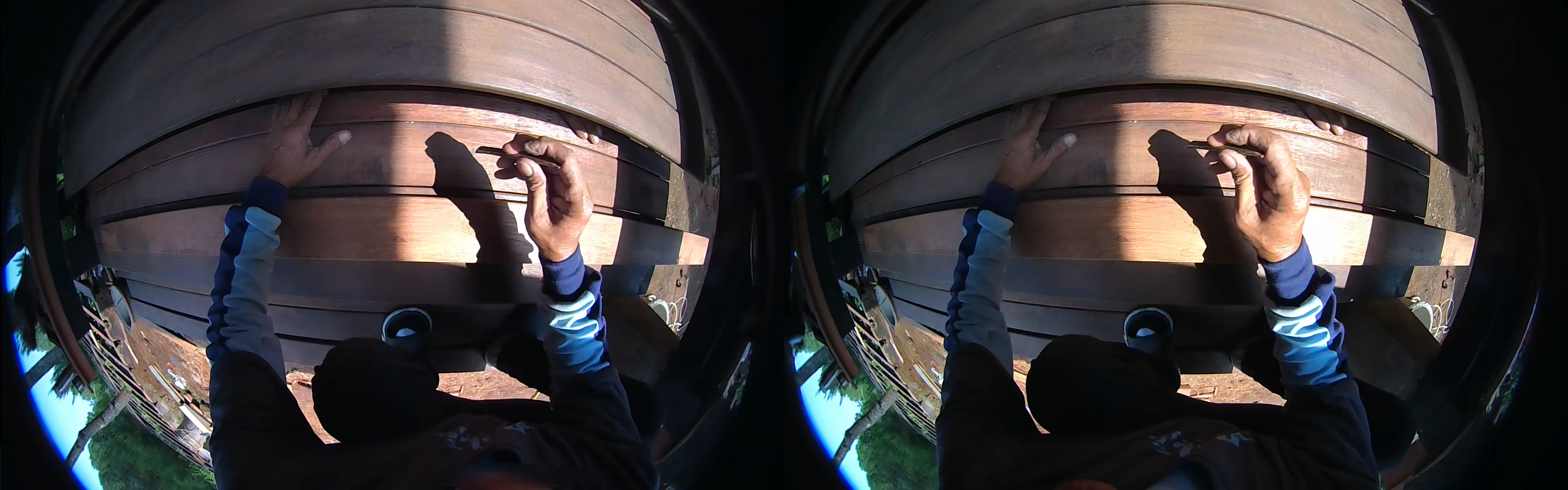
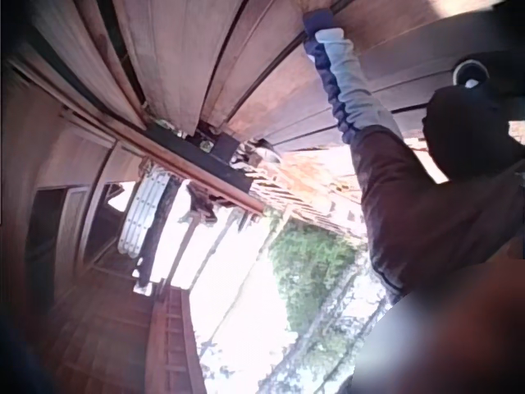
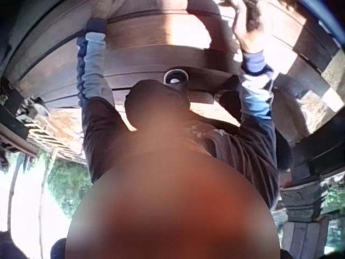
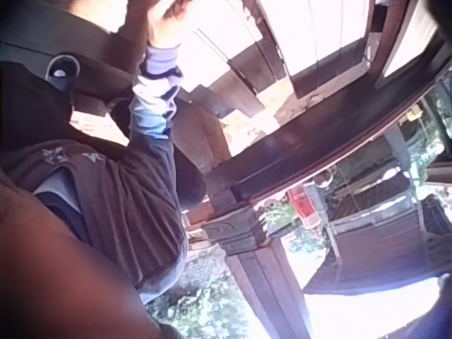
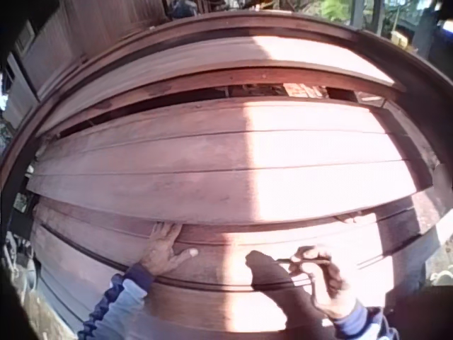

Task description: The person installs wooden planks on a curved floor, aligning each plank by hand and tapping it into place. The person uses a small wooden block to adjust gaps between planks and continues placing additional planks along the curve.

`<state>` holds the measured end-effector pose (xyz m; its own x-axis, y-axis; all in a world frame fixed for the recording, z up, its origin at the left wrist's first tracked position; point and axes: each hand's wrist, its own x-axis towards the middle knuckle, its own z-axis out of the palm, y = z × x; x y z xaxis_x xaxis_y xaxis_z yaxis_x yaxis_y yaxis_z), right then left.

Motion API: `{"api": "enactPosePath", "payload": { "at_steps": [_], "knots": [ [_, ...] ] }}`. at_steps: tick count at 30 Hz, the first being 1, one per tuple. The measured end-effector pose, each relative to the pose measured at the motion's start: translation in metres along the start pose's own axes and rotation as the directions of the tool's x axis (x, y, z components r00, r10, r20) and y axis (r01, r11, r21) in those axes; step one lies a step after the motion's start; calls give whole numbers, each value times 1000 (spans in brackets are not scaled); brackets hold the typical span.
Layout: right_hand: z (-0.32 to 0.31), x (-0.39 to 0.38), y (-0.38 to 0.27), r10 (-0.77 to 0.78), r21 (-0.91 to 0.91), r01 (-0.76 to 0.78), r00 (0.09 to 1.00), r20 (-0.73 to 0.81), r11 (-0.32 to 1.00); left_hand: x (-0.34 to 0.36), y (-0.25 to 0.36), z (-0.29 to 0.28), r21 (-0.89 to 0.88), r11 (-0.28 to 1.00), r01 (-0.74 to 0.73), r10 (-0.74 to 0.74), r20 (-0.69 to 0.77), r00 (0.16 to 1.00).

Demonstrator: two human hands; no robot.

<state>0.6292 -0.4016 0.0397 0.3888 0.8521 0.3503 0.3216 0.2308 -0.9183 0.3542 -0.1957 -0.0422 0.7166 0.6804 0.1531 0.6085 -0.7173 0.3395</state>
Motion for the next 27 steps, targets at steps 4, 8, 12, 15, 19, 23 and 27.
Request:
{"api": "enactPosePath", "payload": {
  "at_steps": [4,8,12,15,19,23,27],
  "knots": [
    [43,-5,11,-76,-193,116,977,199,974,6,-12,-1,-43,999,-33,31,-44,999],
    [58,-8,20,-34,-242,75,985,171,967,11,-19,-2,-200,968,153,-132,114,985],
    [64,-4,28,19,-311,24,991,135,950,10,-22,3,-175,952,251,-226,154,962],
    [70,6,35,-98,-349,148,983,157,926,9,-28,10,-198,977,80,-93,-60,994],
    [78,15,40,-130,-410,181,980,150,894,9,-35,14,-170,985,13,-33,-115,993],
    [83,21,42,-140,-431,195,978,157,881,10,-35,12,-192,980,54,-71,-85,994],
    [85,23,45,-125,-425,189,977,173,885,11,-33,11,-263,960,98,-114,-48,992]
  ]
}}
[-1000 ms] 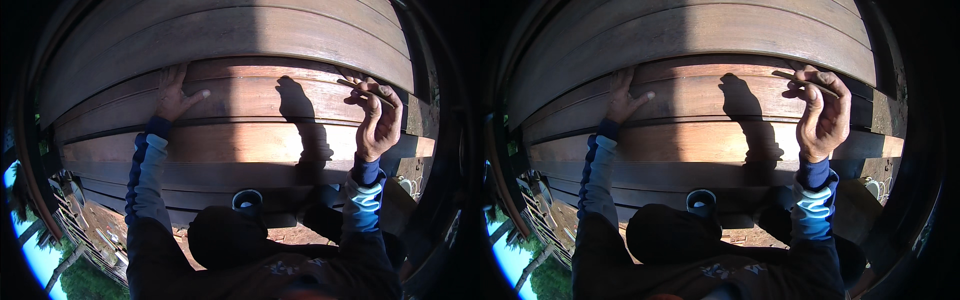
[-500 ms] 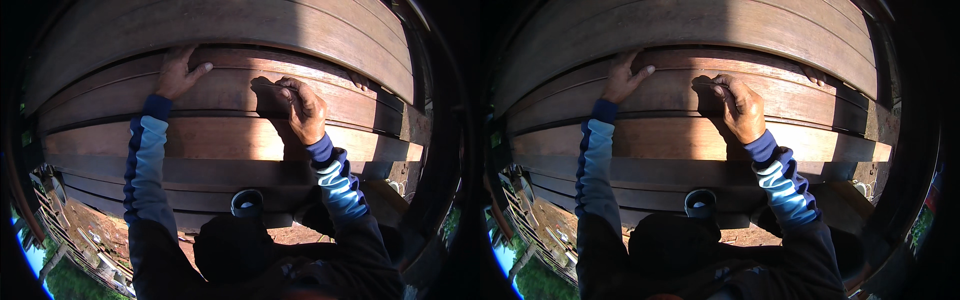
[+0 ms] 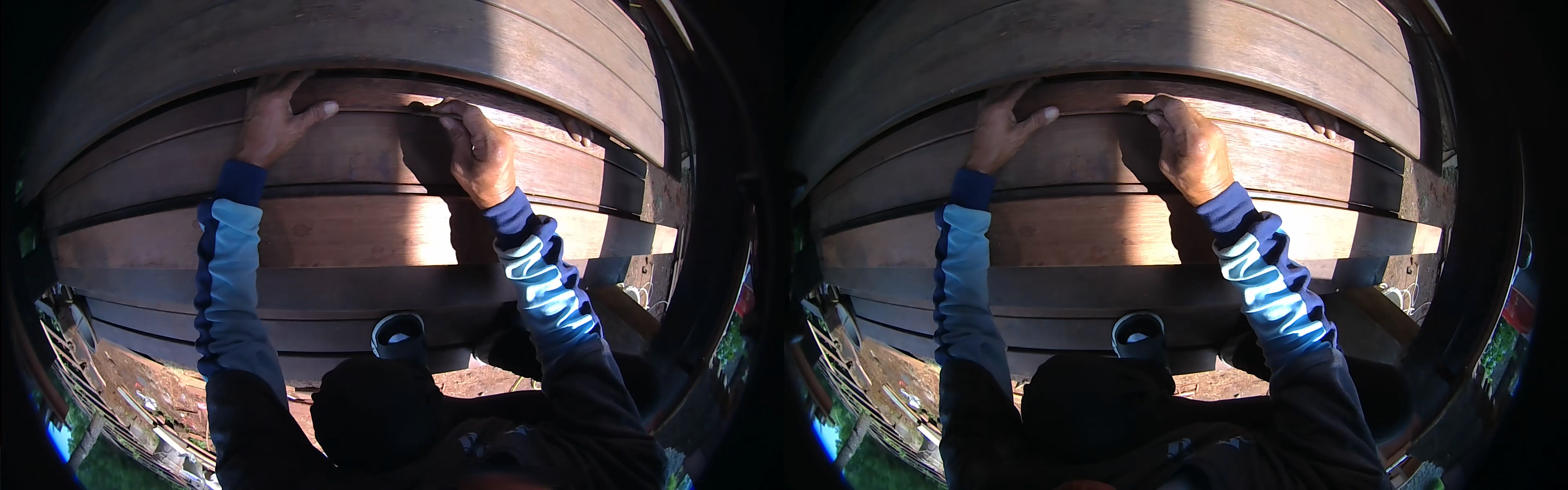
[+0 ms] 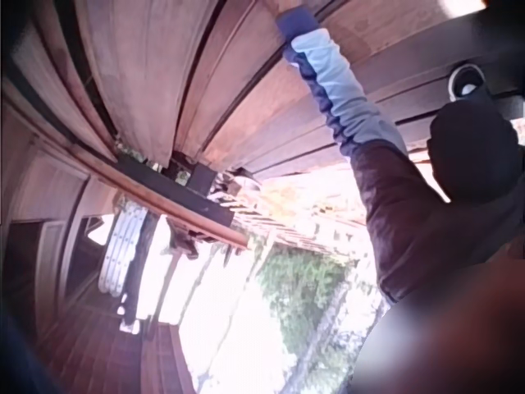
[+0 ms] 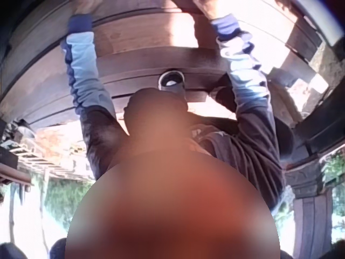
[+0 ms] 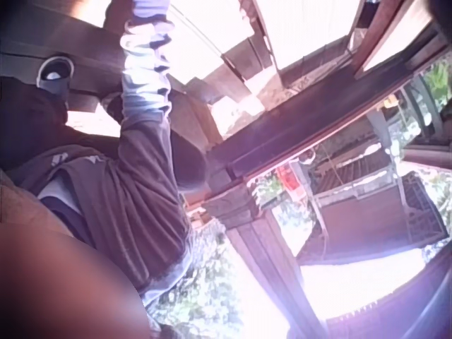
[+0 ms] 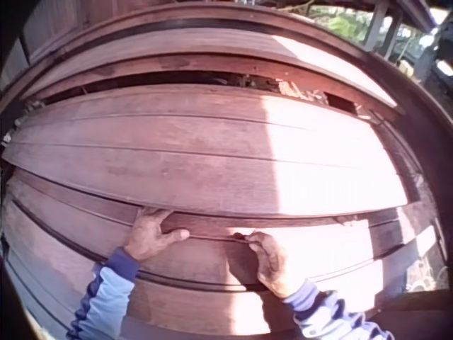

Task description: The person installs wooden planks on a curved floor, aligning each plank by hand and tapping it into place. The person uses a small wooden block to adjust gaps between planks and continues placing additional planks along the curve.

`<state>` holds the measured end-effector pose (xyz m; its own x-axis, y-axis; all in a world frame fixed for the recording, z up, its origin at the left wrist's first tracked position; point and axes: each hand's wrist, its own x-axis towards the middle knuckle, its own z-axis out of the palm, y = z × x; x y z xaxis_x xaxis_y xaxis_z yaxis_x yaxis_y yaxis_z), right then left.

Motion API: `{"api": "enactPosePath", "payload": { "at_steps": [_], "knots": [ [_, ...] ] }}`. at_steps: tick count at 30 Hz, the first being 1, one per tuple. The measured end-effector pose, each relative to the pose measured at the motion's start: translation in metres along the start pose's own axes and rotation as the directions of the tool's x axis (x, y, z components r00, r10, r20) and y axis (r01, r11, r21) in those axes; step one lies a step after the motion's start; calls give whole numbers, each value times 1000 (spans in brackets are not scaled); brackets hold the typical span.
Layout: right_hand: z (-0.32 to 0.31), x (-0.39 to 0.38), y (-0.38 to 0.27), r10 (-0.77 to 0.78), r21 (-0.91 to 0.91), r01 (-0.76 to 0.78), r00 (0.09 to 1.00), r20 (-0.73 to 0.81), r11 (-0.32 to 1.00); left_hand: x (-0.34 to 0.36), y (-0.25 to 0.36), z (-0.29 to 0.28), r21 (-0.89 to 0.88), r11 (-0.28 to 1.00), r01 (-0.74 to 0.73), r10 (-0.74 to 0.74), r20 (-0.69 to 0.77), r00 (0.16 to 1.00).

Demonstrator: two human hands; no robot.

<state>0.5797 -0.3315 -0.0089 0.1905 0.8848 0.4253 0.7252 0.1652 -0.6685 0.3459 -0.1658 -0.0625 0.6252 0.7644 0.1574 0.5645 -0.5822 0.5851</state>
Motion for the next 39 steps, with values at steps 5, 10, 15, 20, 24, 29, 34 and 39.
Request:
{"api": "enactPosePath", "payload": {
  "at_steps": [5,10,15,20,24,29,34,39],
  "knots": [
    [3,-2,1,-14,-4,14,1000,-8,1000,0,1,-1,29,999,13,-13,-6,1000],
    [3,-1,0,31,-4,-31,999,35,1000,-1,6,-6,-21,997,68,-67,54,996],
    [2,2,0,-8,-24,10,998,55,1000,1,8,-9,40,998,56,-60,94,994],
    [-1,8,6,-9,-12,11,996,90,1000,2,3,-5,26,999,18,-19,50,999],
    [-2,13,9,-5,-41,10,992,127,999,3,0,-2,78,996,-51,49,25,998],
    [-5,18,8,-7,-31,13,985,174,999,3,0,-1,110,991,-69,65,38,997],
    [-4,20,11,-23,47,16,987,159,999,6,-2,-4,197,976,-94,70,128,989],
    [-2,18,15,-56,37,51,988,144,998,7,-1,-1,206,962,-179,161,101,982]
  ]
}}
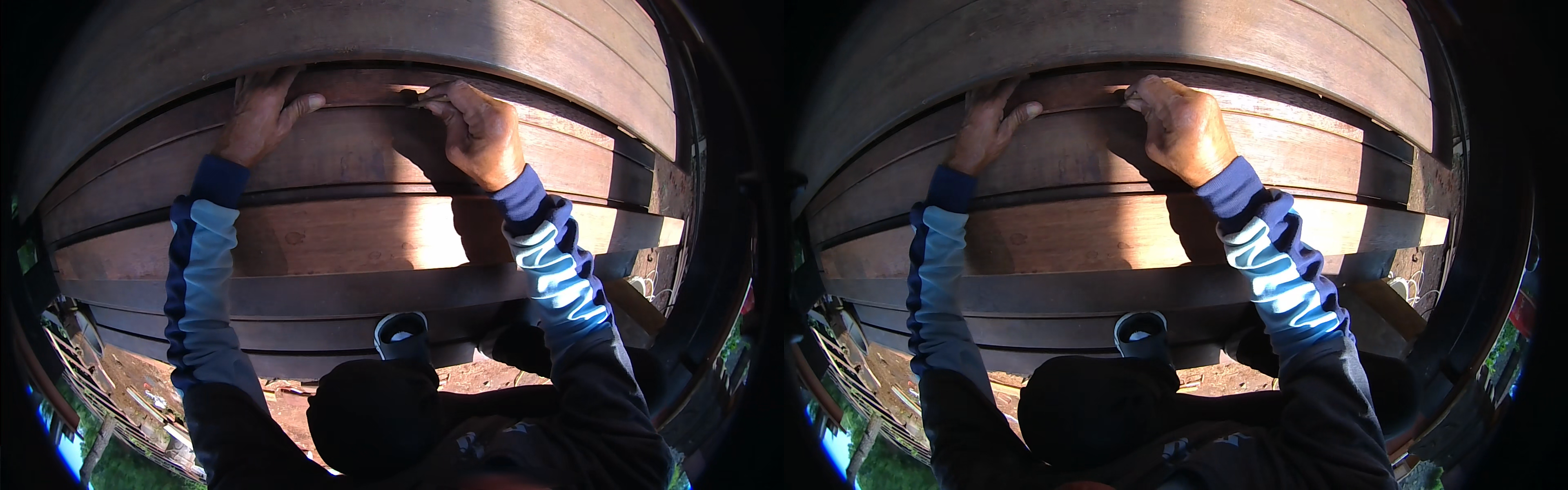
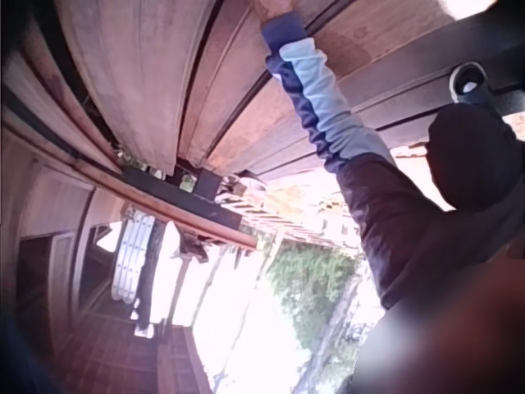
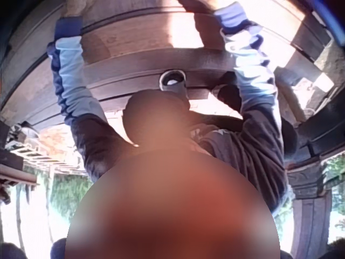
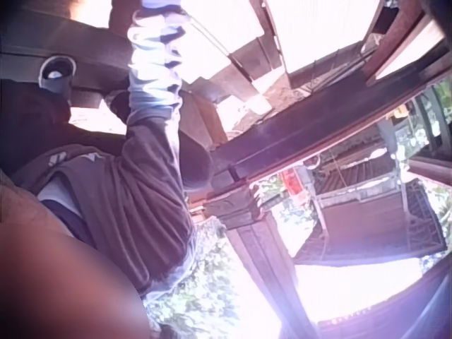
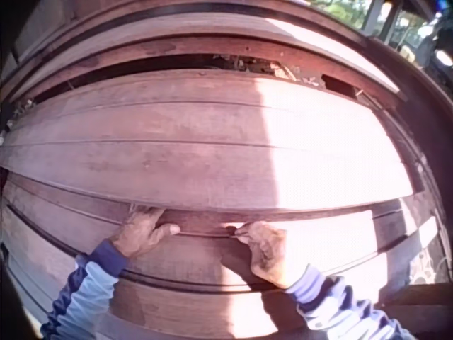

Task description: The person installs wooden planks on a curved floor, aligning each plank by hand and tapping it into place. The person uses a small wooden block to adjust gaps between planks and continues placing additional planks along the curve.

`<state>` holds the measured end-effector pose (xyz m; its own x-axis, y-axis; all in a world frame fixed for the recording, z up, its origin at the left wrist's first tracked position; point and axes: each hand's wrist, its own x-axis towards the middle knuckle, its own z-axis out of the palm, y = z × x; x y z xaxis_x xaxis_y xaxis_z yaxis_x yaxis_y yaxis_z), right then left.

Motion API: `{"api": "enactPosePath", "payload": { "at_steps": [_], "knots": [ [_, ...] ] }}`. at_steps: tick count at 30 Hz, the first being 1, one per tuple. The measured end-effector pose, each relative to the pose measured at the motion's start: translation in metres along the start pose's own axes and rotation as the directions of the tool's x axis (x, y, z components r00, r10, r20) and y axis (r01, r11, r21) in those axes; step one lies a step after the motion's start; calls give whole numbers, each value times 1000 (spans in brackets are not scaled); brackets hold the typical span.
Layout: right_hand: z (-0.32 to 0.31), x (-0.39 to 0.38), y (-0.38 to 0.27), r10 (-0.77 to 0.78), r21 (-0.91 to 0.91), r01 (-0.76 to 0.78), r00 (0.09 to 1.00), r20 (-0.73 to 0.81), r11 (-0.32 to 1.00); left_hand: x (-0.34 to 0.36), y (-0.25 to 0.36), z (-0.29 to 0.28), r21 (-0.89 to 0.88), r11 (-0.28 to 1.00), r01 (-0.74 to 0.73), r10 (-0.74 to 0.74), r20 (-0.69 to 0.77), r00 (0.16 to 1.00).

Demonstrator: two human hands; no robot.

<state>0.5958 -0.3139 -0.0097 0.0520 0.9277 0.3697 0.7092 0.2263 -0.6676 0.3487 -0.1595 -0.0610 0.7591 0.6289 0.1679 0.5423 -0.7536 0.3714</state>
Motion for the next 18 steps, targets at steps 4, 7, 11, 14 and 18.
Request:
{"api": "enactPosePath", "payload": {
  "at_steps": [4,7,11,14,18],
  "knots": [
    [-2,1,-2,0,-8,0,1000,17,1000,1,-3,1,37,999,-30,29,40,999],
    [-4,2,-3,-10,-46,12,999,33,999,3,-4,2,96,992,-77,74,29,997],
    [-4,3,0,-4,-16,6,997,78,1000,3,-2,0,107,992,-66,62,37,997],
    [-2,5,2,-19,-34,22,996,84,999,2,1,0,160,986,-52,46,43,998],
    [-10,7,-8,18,-15,-16,994,105,1000,-1,0,1,193,980,-42,42,7,999]
  ]
}}
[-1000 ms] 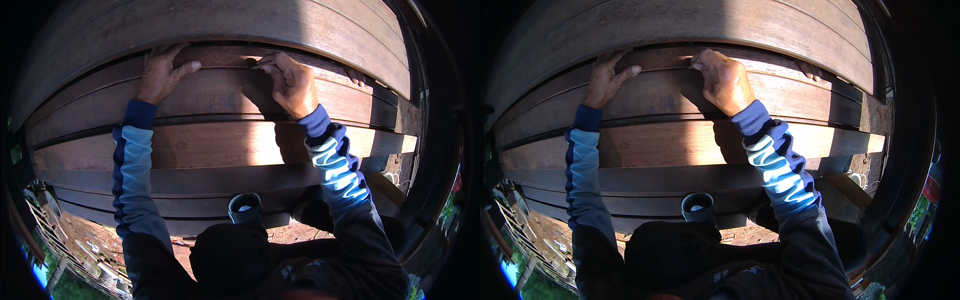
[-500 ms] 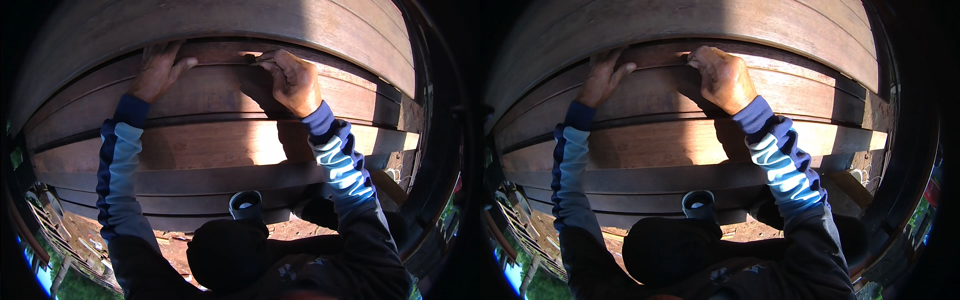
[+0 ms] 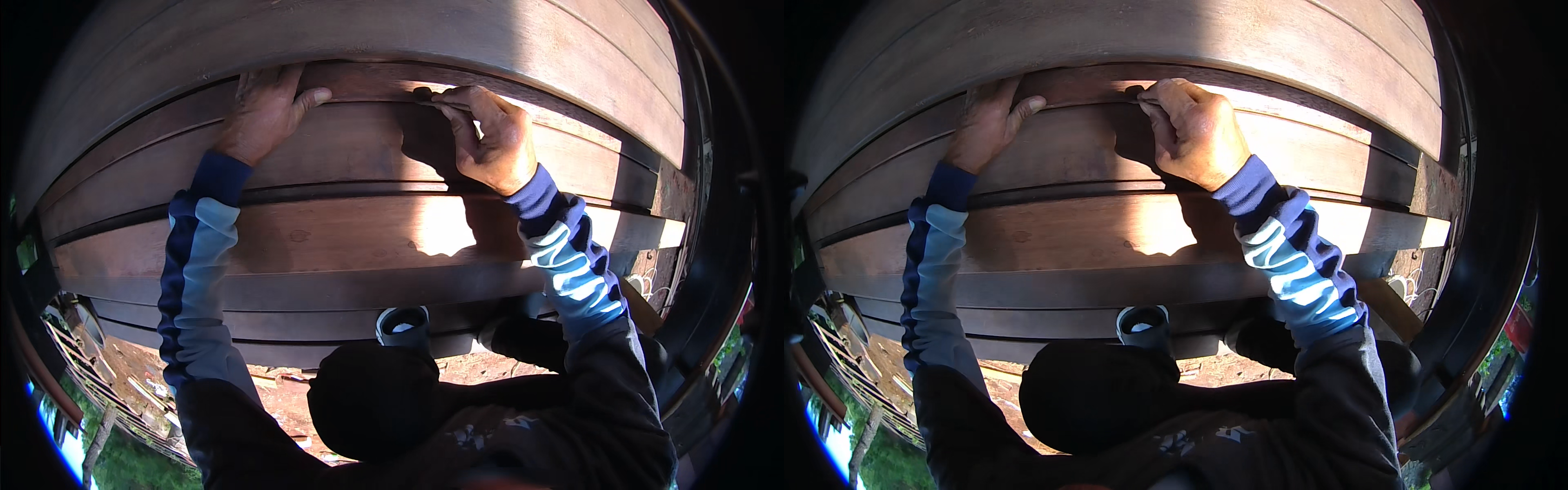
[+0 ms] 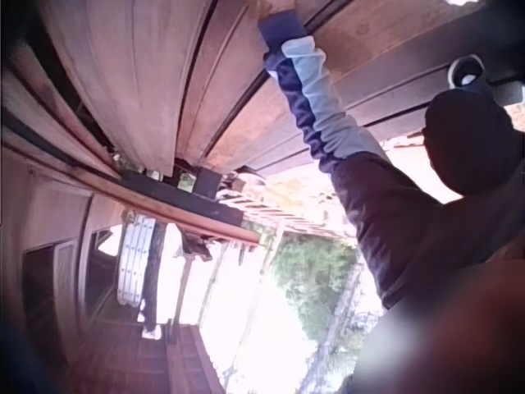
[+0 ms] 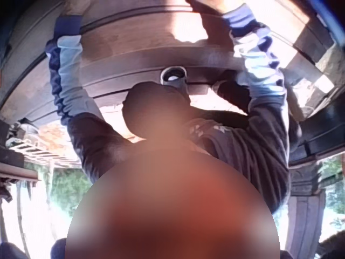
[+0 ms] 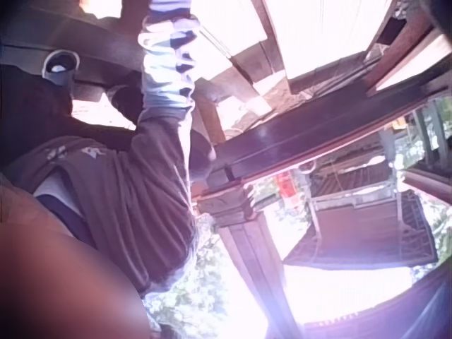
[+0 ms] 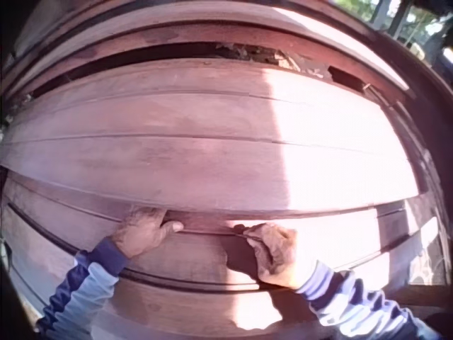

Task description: The person installs wooden planks on a curved floor, aligning each plank by hand and tapping it into place. The person uses a small wooden block to adjust gaps between planks and continues placing additional planks along the curve.

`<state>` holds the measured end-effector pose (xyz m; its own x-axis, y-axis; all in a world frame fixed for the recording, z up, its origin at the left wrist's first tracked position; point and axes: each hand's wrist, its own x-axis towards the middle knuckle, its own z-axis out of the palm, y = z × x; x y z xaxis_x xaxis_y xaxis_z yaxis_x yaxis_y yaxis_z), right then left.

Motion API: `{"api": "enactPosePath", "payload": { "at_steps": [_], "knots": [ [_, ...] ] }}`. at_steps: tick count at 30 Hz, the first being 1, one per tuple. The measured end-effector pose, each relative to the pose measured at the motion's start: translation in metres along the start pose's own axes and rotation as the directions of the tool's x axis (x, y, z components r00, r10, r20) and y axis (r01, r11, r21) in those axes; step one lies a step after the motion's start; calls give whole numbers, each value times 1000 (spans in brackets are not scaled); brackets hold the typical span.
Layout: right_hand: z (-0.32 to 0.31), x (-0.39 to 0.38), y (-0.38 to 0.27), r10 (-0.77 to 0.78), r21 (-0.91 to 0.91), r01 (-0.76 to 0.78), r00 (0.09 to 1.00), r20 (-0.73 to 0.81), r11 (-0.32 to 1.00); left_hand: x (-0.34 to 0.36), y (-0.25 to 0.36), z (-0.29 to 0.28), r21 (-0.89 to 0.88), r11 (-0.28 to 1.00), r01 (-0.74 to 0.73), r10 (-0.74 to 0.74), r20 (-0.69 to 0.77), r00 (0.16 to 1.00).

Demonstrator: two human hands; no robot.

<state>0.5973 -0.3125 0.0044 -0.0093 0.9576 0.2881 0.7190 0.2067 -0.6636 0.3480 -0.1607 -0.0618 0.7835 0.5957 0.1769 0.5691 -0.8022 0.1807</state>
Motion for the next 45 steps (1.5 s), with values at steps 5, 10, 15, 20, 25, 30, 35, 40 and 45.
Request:
{"api": "enactPosePath", "payload": {
  "at_steps": [5,10,15,20,25,30,35,40,45],
  "knots": [
    [-10,9,-14,114,-483,66,935,335,873,-4,-7,2,-129,990,58,-62,-30,998],
    [-5,17,-18,255,-729,266,816,518,630,-15,-20,0,-225,969,98,-124,-104,987],
    [-6,26,-17,259,-704,419,723,641,573,-37,-49,-15,-90,974,209,-215,-60,975],
    [-9,28,-17,202,-646,564,652,731,515,-41,-63,-17,-48,975,219,-218,16,976],
    [-11,29,-13,88,-614,597,677,731,516,-36,-66,-13,-5,990,140,-140,13,990],
    [8,35,-9,65,-618,645,666,743,450,-32,-65,-14,-59,971,232,-215,207,954],
    [15,38,-11,146,-638,586,669,729,500,-33,-57,-29,-88,969,230,-222,92,971],
    [0,42,-12,190,-570,254,773,606,782,-29,-56,-33,-190,902,387,-346,217,913],
    [2,37,-20,269,-508,-22,867,419,861,-31,-58,-28,-318,907,277,-274,55,960]
  ]
}}
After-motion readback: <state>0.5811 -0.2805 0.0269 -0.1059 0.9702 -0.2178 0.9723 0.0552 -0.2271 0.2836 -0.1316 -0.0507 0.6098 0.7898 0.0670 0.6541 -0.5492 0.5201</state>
